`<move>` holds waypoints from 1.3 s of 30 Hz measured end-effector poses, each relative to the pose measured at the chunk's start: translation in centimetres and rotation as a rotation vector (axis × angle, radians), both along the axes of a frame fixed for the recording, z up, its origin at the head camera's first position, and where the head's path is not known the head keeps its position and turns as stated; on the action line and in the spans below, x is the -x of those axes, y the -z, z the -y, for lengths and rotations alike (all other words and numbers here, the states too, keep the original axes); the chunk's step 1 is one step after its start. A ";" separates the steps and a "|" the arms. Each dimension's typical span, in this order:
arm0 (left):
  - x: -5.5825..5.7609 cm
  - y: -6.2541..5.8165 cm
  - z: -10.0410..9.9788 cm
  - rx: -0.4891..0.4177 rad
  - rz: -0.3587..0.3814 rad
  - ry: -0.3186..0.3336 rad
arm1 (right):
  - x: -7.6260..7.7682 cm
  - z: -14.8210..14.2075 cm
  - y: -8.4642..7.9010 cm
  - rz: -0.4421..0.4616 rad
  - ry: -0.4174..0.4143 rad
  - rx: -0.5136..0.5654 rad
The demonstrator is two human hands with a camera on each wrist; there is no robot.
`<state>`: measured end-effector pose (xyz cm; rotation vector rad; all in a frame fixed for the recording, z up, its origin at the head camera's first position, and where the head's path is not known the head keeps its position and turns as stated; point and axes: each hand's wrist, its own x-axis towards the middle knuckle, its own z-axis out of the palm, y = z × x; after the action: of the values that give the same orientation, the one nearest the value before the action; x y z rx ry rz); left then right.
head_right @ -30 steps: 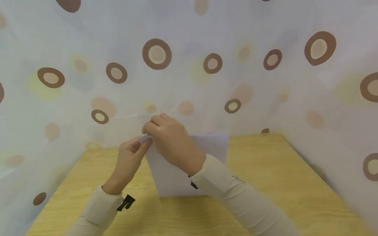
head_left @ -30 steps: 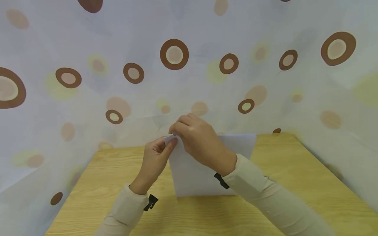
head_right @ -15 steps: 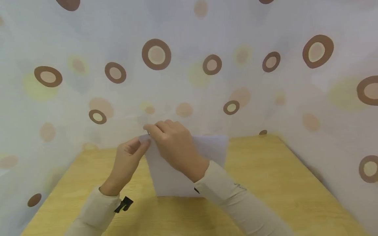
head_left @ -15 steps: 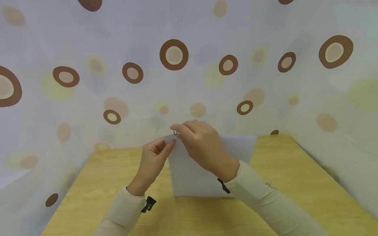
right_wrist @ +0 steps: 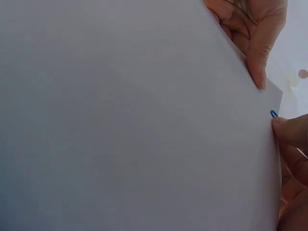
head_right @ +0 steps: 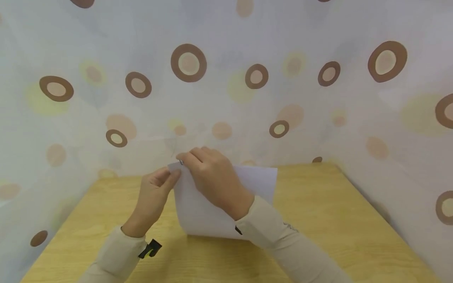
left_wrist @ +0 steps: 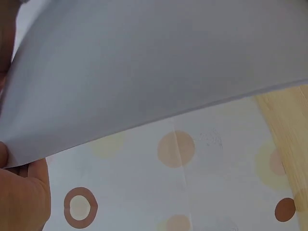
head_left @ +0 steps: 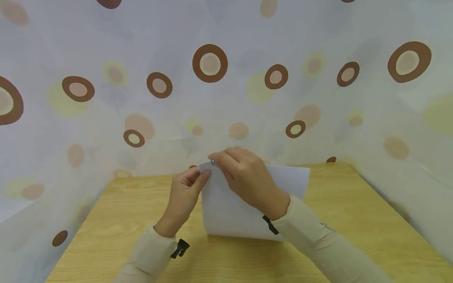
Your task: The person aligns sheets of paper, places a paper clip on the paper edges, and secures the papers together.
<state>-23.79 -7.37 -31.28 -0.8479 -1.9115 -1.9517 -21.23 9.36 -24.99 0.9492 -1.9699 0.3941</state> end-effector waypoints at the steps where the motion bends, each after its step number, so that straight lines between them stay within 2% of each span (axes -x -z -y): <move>1: -0.1 0.0 0.0 -0.004 0.005 0.007 | -0.1 0.0 0.1 0.004 -0.008 0.002; 5: -0.3 0.0 -0.1 -0.023 0.020 0.022 | -0.2 0.1 0.0 0.013 -0.027 0.015; 12: -0.8 -0.4 -0.2 -0.024 0.041 -0.010 | -0.6 0.0 -0.4 0.010 -0.052 0.016; 18: -1.2 -0.7 -0.3 -0.020 0.076 -0.002 | -0.6 -0.2 -0.4 0.015 -0.047 0.013; 21: -1.1 -0.6 -0.4 -0.020 0.075 -0.004 | -0.7 -0.2 -0.3 0.012 -0.043 0.012; 28: -1.0 -0.2 -0.3 0.007 0.021 -0.016 | -0.7 -0.3 0.2 0.020 -0.034 -0.005; 31: -0.7 -0.2 -0.1 -0.024 0.039 -0.033 | -0.6 -0.5 0.1 -0.021 0.005 -0.021; 34: -0.5 -0.4 0.1 -0.079 0.074 -0.064 | -0.6 -1.5 -0.2 -0.117 0.075 0.027; 36: -0.4 -0.6 0.2 -0.117 0.082 -0.069 | -0.6 -3.0 -0.4 -0.156 0.122 0.105; 38: -0.2 -0.9 0.3 -0.146 0.076 -0.060 | -0.5 -5.1 -0.4 -0.120 0.136 0.203; 39: -0.2 -1.0 0.4 -0.157 0.071 -0.054 | -0.5 -6.3 -0.3 -0.048 0.130 0.249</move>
<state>-23.64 -7.75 -30.29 -0.6852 -1.7705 -2.0928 -20.70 15.61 -24.72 0.6633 -1.8756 0.5241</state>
